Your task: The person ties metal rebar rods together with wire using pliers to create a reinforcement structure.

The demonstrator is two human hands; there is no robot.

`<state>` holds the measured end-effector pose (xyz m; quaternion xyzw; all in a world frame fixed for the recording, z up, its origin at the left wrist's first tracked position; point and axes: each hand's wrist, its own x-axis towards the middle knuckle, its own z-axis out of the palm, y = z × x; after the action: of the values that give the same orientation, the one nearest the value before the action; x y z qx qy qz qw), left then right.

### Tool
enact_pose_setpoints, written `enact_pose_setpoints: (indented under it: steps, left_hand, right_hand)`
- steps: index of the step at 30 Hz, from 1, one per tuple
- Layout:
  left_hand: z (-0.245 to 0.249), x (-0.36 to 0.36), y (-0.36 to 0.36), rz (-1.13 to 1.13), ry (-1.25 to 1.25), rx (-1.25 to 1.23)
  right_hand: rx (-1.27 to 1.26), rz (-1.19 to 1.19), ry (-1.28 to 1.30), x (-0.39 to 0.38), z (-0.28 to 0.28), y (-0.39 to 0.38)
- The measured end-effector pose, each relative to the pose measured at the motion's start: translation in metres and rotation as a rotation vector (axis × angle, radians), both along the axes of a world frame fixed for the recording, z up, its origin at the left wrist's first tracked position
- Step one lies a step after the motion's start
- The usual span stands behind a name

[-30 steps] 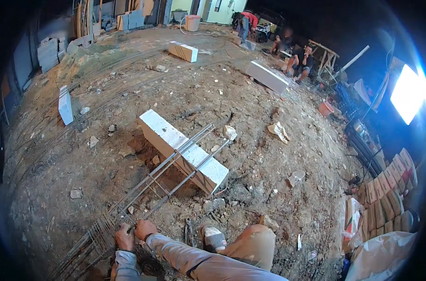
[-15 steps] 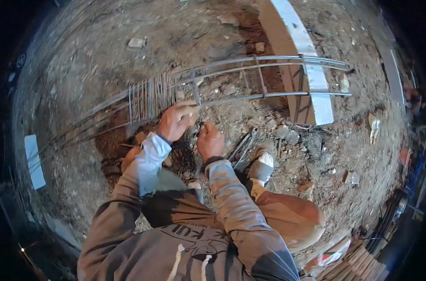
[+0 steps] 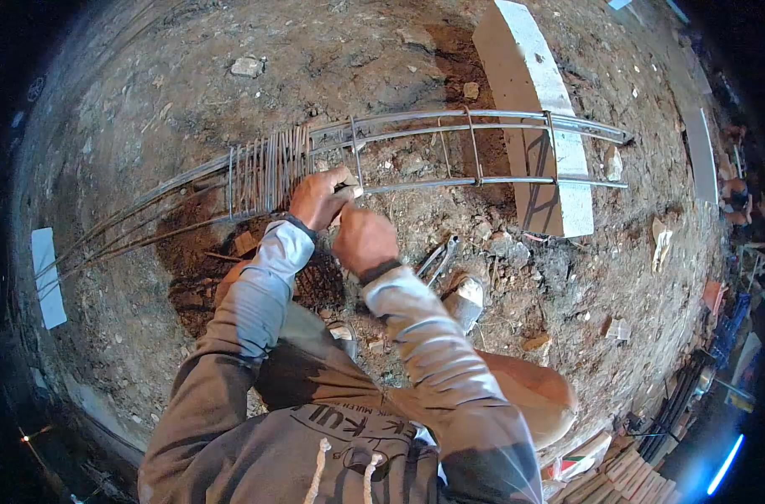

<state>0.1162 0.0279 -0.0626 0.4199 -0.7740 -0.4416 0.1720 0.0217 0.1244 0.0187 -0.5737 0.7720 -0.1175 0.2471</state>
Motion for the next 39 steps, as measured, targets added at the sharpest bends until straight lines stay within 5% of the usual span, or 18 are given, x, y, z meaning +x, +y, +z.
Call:
enact_pose_setpoints:
  steps: [1, 2, 4, 7, 9, 14, 16, 18, 19, 21, 25, 27, 31, 33, 35, 36, 38, 39]
  left_hand:
    - [-0.017, 0.002, -0.002, 0.027, 0.081, 0.072]
    - [0.038, 0.000, 0.006, -0.037, -0.080, -0.188]
    - [0.049, -0.003, 0.007, -0.020, -0.098, -0.163]
    - [0.050, -0.006, 0.011, 0.033, -0.164, -0.068]
    - [0.052, -0.006, 0.015, 0.069, -0.050, -0.089]
    - [0.055, -0.011, 0.037, 0.232, 0.071, -0.316]
    - [0.067, -0.007, 0.039, 0.225, 0.051, -0.231]
    - [0.074, -0.004, 0.041, 0.235, 0.020, -0.109]
    - [0.078, -0.002, 0.040, 0.258, -0.003, -0.165]
    - [0.078, 0.006, 0.039, 0.315, -0.038, -0.203]
    - [0.028, 0.011, 0.049, 0.260, 0.007, 0.428]
    - [0.027, -0.003, 0.056, 0.355, 0.245, 0.783]
    - [0.024, -0.016, 0.055, 0.360, 0.566, 1.074]
    - [0.026, -0.013, 0.055, 0.343, 0.647, 1.159]
    - [0.027, -0.014, 0.055, 0.362, 0.670, 1.155]
    - [0.023, -0.013, 0.056, 0.367, 0.696, 1.159]
    - [0.027, -0.015, 0.059, 0.409, 0.733, 1.159]
    - [0.026, -0.014, 0.059, 0.403, 0.742, 1.153]
  right_hand:
    - [-0.001, 0.002, -0.002, -0.013, 0.003, -0.004]
    - [-0.108, 0.003, -0.035, -0.029, 0.006, -0.006]
    - [-0.216, 0.005, -0.061, -0.052, -0.001, -0.004]
    - [-0.151, -0.335, -0.320, -0.056, -0.040, 0.009]
    - [0.268, -0.652, -0.891, -0.033, -0.044, 0.020]
    - [0.259, -0.585, -1.383, -0.046, -0.049, 0.050]
    - [0.161, -0.871, -1.424, -0.064, -0.066, 0.070]
    - [0.114, -0.284, 0.160, -0.088, -0.149, 0.120]
    - [0.504, -0.006, 0.309, -0.097, -0.158, 0.126]
    - [0.532, -0.846, 0.125, -0.069, -0.136, 0.126]
    - [0.584, -0.690, 0.193, -0.049, -0.168, 0.137]
    - [0.565, -0.702, 0.131, -0.054, -0.164, 0.138]
    - [0.567, -0.839, 0.036, -0.074, -0.164, 0.146]
    - [0.416, -0.897, -0.114, -0.079, -0.152, 0.148]
    - [0.308, -1.159, -1.093, -0.093, -0.151, 0.156]
    - [0.305, -1.150, -1.092, -0.088, -0.128, 0.148]
    - [0.025, -1.142, -1.635, -0.070, -0.044, 0.125]
    - [0.016, -1.133, -1.632, -0.062, -0.022, 0.122]
